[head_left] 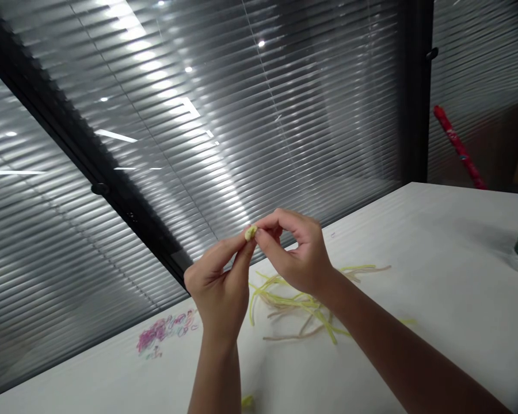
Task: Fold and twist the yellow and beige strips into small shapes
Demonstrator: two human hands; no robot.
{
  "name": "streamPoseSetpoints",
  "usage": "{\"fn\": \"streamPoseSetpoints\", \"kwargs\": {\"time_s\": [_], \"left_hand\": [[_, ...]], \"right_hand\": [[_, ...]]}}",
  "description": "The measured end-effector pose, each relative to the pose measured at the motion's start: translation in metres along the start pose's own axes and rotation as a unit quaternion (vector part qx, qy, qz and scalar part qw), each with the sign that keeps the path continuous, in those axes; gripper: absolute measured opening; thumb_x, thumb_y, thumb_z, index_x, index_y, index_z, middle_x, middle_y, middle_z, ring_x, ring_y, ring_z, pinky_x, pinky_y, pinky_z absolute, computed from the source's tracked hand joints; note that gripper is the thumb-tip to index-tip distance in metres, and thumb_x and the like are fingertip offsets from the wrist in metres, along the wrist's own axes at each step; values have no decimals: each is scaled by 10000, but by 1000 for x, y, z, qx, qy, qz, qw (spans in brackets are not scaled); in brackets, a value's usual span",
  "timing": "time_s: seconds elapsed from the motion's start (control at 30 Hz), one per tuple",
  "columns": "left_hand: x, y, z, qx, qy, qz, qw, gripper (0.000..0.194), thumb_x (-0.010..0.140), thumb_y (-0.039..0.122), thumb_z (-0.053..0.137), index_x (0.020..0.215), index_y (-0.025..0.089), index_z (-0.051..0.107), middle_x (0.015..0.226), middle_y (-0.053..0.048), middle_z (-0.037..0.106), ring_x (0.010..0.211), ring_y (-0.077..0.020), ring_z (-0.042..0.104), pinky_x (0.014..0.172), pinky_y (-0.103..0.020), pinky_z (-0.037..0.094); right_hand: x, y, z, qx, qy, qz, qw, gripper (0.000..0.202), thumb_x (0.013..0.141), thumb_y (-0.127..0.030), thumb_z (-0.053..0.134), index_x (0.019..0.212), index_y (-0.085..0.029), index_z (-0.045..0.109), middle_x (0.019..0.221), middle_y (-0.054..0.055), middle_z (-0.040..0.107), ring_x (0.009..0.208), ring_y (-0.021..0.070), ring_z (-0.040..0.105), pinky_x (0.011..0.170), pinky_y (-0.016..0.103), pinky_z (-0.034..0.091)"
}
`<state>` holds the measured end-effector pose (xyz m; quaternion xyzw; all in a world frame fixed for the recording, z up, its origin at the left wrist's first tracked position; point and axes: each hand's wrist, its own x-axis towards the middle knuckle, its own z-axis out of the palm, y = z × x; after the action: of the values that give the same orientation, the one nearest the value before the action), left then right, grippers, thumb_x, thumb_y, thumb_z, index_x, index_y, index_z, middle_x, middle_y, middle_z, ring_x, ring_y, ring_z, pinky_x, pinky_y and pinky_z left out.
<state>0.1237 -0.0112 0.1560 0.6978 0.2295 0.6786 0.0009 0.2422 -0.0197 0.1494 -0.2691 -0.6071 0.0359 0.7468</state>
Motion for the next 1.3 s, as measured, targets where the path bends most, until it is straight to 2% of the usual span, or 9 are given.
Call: {"fn": "streamPoseSetpoints", "kwargs": {"time_s": [0.4,0.6,0.9,1.13,1.23,1.3], "left_hand": [[-2,-3,1,47,13,32,998,235,730,104,718,890,270,762,814,18,748,720,-141,689,668,-240,534],[-1,-5,-1,96,1,71,993,257,727,95,707,908,270,761,812,17,748,688,-136,683,625,-228,527],[0,-5,-3,117,-15,65,991,217,741,122,686,889,259,762,792,13,747,655,-133,677,610,-226,530],[1,1,-5,120,-63,6,991,177,730,128,665,830,235,763,743,12,738,649,-141,672,614,-227,527],[2,3,-6,104,-108,-69,986,151,726,155,666,821,215,766,744,-4,738,675,-162,679,602,-231,521],[3,2,-6,66,-147,-136,978,135,738,182,664,827,193,765,750,-21,738,698,-176,685,610,-236,527]], "right_hand": [[0,1,-1,-127,0,-88,988,114,826,-164,536,774,-187,634,622,-61,592,556,71,507,737,285,344],[0,-1,3,-148,37,-82,985,149,799,-148,528,672,-187,596,554,-74,543,520,65,480,741,285,331],[-4,-2,11,-135,79,-51,986,111,749,-127,541,662,-194,553,542,-89,542,491,60,461,772,286,341],[-6,-1,12,-151,85,-33,984,151,744,-132,522,615,-200,482,511,-82,477,488,71,436,755,292,350],[-7,2,12,-160,84,-24,983,166,727,-132,522,595,-200,450,507,-80,459,480,72,404,738,294,352],[-6,4,11,-160,57,-6,986,165,732,-143,530,591,-196,462,505,-79,456,486,73,409,744,295,356]]}}
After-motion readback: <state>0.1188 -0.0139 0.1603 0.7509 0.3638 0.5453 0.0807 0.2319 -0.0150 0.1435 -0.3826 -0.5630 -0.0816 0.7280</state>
